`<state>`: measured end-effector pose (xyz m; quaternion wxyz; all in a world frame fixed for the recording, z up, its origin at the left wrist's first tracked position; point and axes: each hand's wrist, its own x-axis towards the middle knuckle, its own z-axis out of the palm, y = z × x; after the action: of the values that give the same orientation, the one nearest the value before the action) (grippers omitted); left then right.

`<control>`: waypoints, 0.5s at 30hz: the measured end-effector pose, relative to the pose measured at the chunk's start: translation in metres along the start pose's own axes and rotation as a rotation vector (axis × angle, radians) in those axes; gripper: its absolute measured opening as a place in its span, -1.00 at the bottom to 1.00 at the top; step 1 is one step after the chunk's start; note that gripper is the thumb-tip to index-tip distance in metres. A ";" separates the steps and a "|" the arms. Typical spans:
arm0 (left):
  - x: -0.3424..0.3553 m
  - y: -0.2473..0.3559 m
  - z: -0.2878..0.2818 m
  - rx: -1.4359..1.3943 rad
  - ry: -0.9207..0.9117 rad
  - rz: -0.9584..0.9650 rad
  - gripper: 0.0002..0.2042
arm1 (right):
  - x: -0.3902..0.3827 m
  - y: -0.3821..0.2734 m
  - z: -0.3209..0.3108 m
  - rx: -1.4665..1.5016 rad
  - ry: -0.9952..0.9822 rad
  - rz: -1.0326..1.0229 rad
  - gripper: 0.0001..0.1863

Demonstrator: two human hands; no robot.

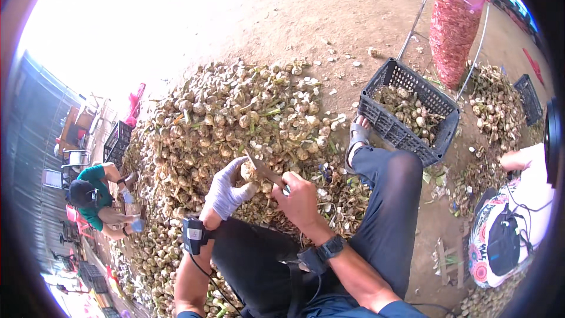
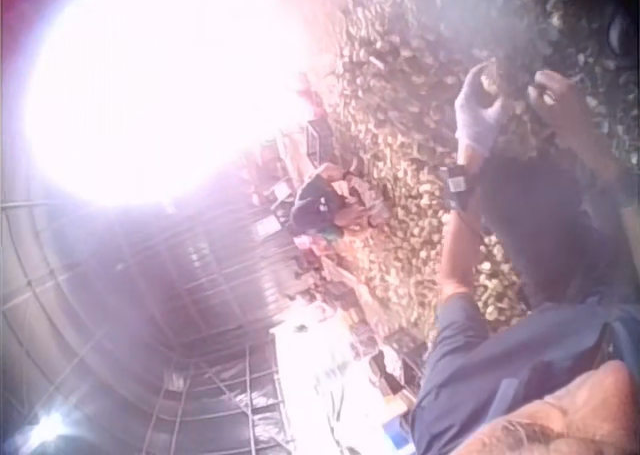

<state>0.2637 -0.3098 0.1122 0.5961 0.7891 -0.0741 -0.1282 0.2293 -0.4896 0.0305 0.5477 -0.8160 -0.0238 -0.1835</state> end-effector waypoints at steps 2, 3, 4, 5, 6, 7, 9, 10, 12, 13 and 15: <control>-0.002 -0.015 0.006 -0.010 0.022 0.032 -0.39 | 0.002 0.000 -0.012 -0.052 0.020 -0.105 -0.81; -0.005 -0.022 0.008 -0.035 0.015 0.007 -0.36 | 0.001 0.000 -0.014 -0.034 0.005 -0.137 -0.80; -0.007 -0.032 0.010 -0.060 0.009 -0.020 -0.34 | 0.000 0.000 -0.015 -0.031 0.003 -0.134 -0.80; -0.008 -0.050 0.011 0.072 0.123 0.023 -0.26 | 0.000 -0.006 -0.014 -0.073 -0.039 -0.214 -0.79; -0.006 -0.090 0.000 0.145 0.083 0.169 -0.20 | -0.001 -0.011 -0.012 -0.113 -0.082 -0.294 -0.77; -0.003 -0.083 0.012 0.183 0.101 0.162 -0.19 | -0.003 -0.009 -0.017 -0.133 -0.134 -0.254 -0.76; -0.003 -0.076 0.025 0.223 0.120 0.148 -0.18 | -0.004 -0.004 -0.016 -0.133 -0.138 -0.236 -0.77; -0.005 -0.077 0.025 0.190 0.151 0.138 -0.19 | -0.005 -0.004 -0.013 -0.119 -0.142 -0.229 -0.78; -0.007 -0.077 0.029 0.154 0.178 0.124 -0.19 | -0.007 0.000 -0.005 -0.107 -0.139 -0.196 -0.78; -0.008 -0.073 0.032 0.191 0.248 0.118 -0.21 | -0.008 0.002 -0.001 -0.099 -0.131 -0.165 -0.79; -0.008 -0.068 0.037 0.352 0.350 0.132 -0.25 | -0.012 0.008 0.004 -0.103 -0.116 -0.136 -0.79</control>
<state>0.2433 -0.3228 0.0385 0.4602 0.8845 -0.0423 0.0643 0.2212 -0.4870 0.0181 0.4888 -0.8489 -0.1013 -0.1738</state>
